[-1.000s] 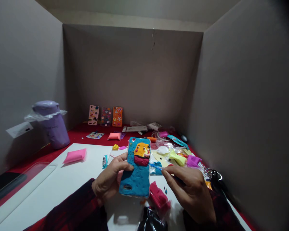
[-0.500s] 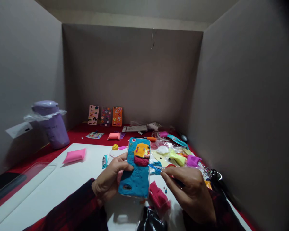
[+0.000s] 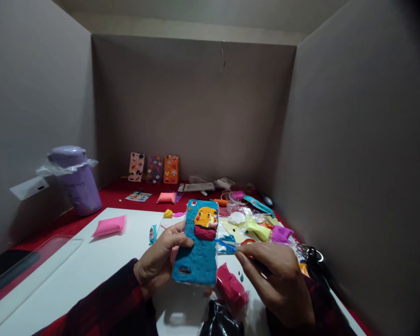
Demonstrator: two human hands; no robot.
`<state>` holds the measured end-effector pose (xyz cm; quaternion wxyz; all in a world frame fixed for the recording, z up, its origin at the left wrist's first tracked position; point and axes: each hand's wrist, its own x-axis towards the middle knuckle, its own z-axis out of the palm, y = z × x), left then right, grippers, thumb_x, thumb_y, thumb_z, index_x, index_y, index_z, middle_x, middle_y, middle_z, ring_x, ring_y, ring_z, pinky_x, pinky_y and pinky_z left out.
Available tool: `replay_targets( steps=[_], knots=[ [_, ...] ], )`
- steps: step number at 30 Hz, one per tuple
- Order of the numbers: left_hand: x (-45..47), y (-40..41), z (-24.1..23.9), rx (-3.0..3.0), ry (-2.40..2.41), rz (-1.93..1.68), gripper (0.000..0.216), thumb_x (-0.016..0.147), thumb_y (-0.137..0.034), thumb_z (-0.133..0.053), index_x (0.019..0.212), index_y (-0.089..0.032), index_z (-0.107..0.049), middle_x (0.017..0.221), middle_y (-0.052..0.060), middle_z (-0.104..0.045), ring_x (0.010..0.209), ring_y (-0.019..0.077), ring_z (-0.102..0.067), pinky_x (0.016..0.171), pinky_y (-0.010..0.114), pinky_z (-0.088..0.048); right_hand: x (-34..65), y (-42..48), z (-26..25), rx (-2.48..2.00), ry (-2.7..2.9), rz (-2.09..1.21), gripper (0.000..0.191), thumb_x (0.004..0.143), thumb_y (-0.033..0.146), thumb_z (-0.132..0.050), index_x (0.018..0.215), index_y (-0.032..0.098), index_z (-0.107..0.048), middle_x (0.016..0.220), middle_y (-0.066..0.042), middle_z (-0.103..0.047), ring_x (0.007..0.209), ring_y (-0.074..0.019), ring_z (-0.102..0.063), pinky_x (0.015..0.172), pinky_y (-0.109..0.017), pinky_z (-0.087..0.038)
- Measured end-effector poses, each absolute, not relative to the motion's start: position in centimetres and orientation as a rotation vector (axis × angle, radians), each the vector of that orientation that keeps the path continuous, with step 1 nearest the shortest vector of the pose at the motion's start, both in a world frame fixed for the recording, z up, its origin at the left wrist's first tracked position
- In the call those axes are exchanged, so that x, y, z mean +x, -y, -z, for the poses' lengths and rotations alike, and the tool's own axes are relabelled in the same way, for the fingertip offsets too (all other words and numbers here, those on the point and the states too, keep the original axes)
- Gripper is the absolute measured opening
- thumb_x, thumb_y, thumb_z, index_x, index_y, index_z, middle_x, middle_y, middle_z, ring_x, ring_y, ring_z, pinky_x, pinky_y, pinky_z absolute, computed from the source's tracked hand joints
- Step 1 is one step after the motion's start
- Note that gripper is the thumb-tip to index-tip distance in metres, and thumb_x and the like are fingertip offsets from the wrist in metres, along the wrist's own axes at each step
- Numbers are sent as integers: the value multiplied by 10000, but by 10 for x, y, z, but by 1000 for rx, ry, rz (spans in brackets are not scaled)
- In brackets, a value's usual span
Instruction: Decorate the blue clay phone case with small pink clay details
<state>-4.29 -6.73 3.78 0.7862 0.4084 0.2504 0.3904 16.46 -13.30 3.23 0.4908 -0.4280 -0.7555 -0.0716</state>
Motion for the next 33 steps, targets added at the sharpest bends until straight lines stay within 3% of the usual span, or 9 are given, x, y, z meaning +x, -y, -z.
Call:
replay_targets(
  steps=[11,33],
  knots=[
    [-43,68,-39,875,-487,-821,486,684,-31,-531,1145,-170,-600,922,76,-705,803,210,-653,715,310,-485,164,133,-32,-1022,1839,187,79,782,147,-612,783,180,-683,660,-14,-707,590,-151,-651,557,-270,-445],
    [-43,68,-39,869,-511,-825,438,656,-26,-553,1070,-151,-622,909,86,-699,771,194,-647,639,258,-458,164,133,-31,-1008,1815,200,83,778,142,-613,776,181,-686,639,-18,-705,566,-155,-647,545,-268,-450]
  ],
)
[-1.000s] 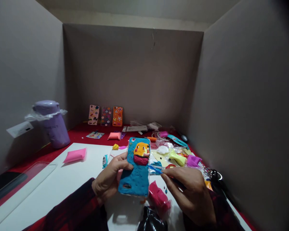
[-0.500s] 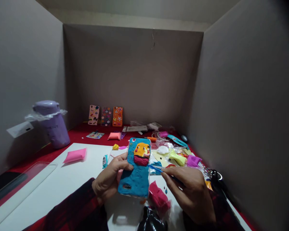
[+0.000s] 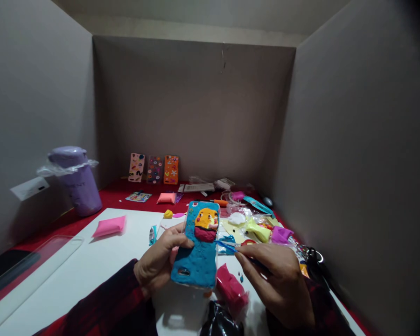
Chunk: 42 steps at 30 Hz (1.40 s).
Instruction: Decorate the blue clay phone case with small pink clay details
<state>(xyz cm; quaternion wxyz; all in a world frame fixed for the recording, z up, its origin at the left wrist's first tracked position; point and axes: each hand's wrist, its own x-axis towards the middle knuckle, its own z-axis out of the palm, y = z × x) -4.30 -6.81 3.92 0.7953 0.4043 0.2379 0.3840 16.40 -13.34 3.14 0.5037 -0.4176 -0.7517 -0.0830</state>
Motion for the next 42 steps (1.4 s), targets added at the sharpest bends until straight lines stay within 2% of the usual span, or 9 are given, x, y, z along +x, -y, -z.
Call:
replay_targets(
  steps=[17,27,42],
  knots=[
    [-43,66,-38,884,-518,-821,444,655,-24,-542,1073,-150,-625,889,85,-701,776,203,-646,630,264,-454,163,133,-33,-1036,1805,184,91,787,157,-610,770,182,-695,626,-17,-701,536,-150,-630,522,-267,-441],
    [-43,69,-40,887,-523,-816,501,620,-64,-596,1114,-149,-614,895,83,-705,762,213,-645,656,286,-463,163,133,-33,-1010,1791,187,85,776,137,-615,753,179,-686,632,-14,-703,552,-149,-642,533,-266,-448],
    [-44,66,-38,876,-529,-820,460,640,-25,-544,1077,-143,-630,877,77,-709,746,193,-643,618,255,-454,164,133,-31,-1051,1809,194,95,792,163,-602,748,183,-685,628,-20,-704,535,-151,-632,520,-259,-433]
  ],
)
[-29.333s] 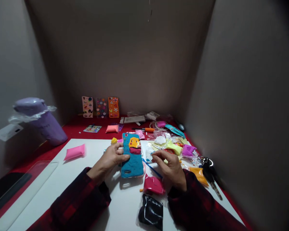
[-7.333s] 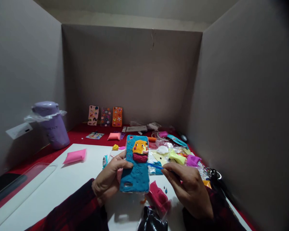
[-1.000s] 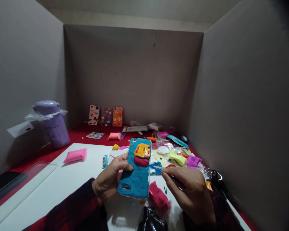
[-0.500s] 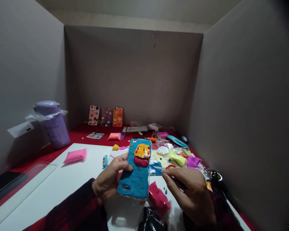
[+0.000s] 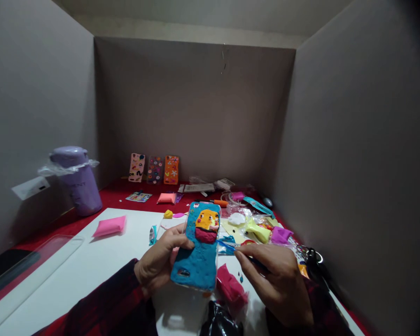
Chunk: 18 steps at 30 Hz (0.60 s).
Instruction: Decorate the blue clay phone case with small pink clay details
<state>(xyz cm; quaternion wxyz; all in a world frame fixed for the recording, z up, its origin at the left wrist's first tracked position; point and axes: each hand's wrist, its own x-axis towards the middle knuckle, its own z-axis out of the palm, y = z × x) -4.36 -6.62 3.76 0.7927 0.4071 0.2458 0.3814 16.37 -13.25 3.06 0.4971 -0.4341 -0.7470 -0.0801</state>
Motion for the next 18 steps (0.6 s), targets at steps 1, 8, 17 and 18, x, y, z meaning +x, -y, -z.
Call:
replay_targets(
  steps=[1,8,17,18],
  knots=[
    [-44,66,-38,874,-531,-820,461,638,-29,-548,1077,-143,-631,881,77,-709,746,193,-643,620,255,-454,164,132,-31,-1057,1811,186,95,791,164,-603,747,184,-684,626,-18,-703,531,-149,-630,519,-258,-432],
    [-44,66,-37,876,-533,-827,460,634,-31,-560,1074,-147,-632,895,78,-705,752,196,-643,614,249,-449,163,134,-34,-1008,1788,171,71,771,153,-627,742,181,-685,622,-7,-700,544,-141,-637,524,-255,-435],
    [-43,66,-36,878,-542,-820,431,656,-12,-527,1053,-138,-637,838,83,-696,686,171,-632,593,250,-446,162,132,-32,-1006,1805,201,67,764,139,-635,758,181,-687,631,1,-704,554,-133,-642,538,-253,-435],
    [-43,66,-36,879,-546,-822,431,654,-12,-527,1051,-139,-638,838,82,-696,679,168,-629,588,247,-444,162,132,-32,-1012,1807,199,68,765,140,-635,760,182,-688,634,0,-705,554,-134,-642,538,-254,-434]
  ],
)
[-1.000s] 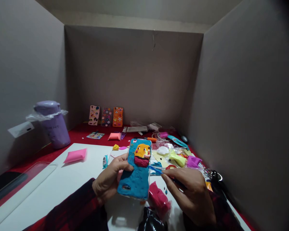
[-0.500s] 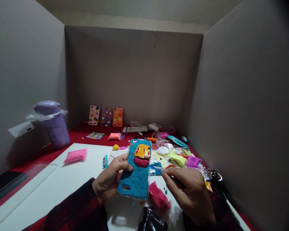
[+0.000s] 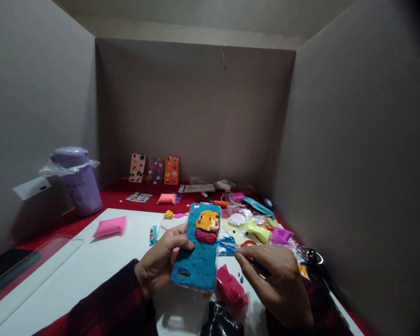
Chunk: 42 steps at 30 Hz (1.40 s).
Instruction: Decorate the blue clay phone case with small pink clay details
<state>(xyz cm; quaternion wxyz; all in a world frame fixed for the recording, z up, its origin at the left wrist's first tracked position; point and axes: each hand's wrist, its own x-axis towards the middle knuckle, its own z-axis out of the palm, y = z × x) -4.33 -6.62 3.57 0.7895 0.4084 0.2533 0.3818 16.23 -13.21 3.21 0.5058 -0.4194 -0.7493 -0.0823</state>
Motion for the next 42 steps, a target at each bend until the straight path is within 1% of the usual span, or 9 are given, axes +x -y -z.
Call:
replay_targets(
  steps=[8,15,24,28,31,34,37,39,42],
  knots=[
    [-44,66,-36,881,-533,-821,431,644,-21,-545,1045,-147,-643,874,78,-699,751,188,-640,615,245,-449,162,133,-33,-1029,1799,166,102,775,148,-608,716,186,-682,591,-6,-688,507,-137,-621,503,-248,-423],
    [-44,66,-37,882,-546,-816,417,639,-13,-538,1022,-132,-651,840,83,-700,731,184,-641,618,251,-454,162,133,-34,-1013,1790,176,94,768,140,-613,732,183,-688,611,-14,-698,537,-147,-639,524,-253,-449],
    [-43,67,-38,839,-569,-819,435,649,-8,-527,1048,-140,-642,818,76,-700,698,173,-640,602,242,-458,164,133,-33,-1048,1793,152,111,785,164,-596,709,183,-675,599,-6,-684,527,-139,-625,523,-251,-426],
    [-43,65,-37,835,-558,-824,432,654,-13,-534,1056,-132,-638,805,82,-703,659,172,-636,591,252,-471,168,130,-30,-1171,1764,142,180,827,235,-559,678,185,-648,573,-6,-654,495,-136,-588,513,-257,-397],
    [-42,66,-38,844,-582,-841,416,667,-33,-538,1062,-121,-634,808,88,-707,595,165,-624,566,267,-480,172,124,-23,-1417,1767,214,255,844,306,-533,632,198,-625,535,0,-618,478,-141,-560,503,-264,-355],
    [-42,67,-41,851,-633,-867,406,679,-50,-542,1070,-116,-627,829,92,-710,589,171,-627,570,287,-498,176,117,-17,-1680,1802,319,278,842,335,-526,610,207,-611,554,-11,-632,517,-163,-584,510,-271,-322],
    [-42,67,-43,861,-671,-916,414,675,-38,-543,1075,-110,-620,867,99,-711,678,203,-652,602,305,-515,180,113,-14,-1856,1808,394,263,849,331,-518,642,208,-622,575,-29,-649,531,-175,-594,506,-275,-301],
    [-42,66,-43,867,-683,-949,419,668,-26,-546,1073,-107,-618,885,103,-712,717,215,-660,598,297,-515,181,112,-14,-1892,1818,426,252,852,323,-518,659,202,-626,615,-41,-653,563,-179,-593,517,-278,-310],
    [-43,63,-42,869,-672,-947,415,670,-23,-560,1073,-105,-620,895,109,-715,740,221,-668,607,292,-517,180,112,-15,-1816,1839,457,221,853,299,-527,688,191,-626,733,-61,-639,715,-198,-587,615,-299,-367]
  ],
)
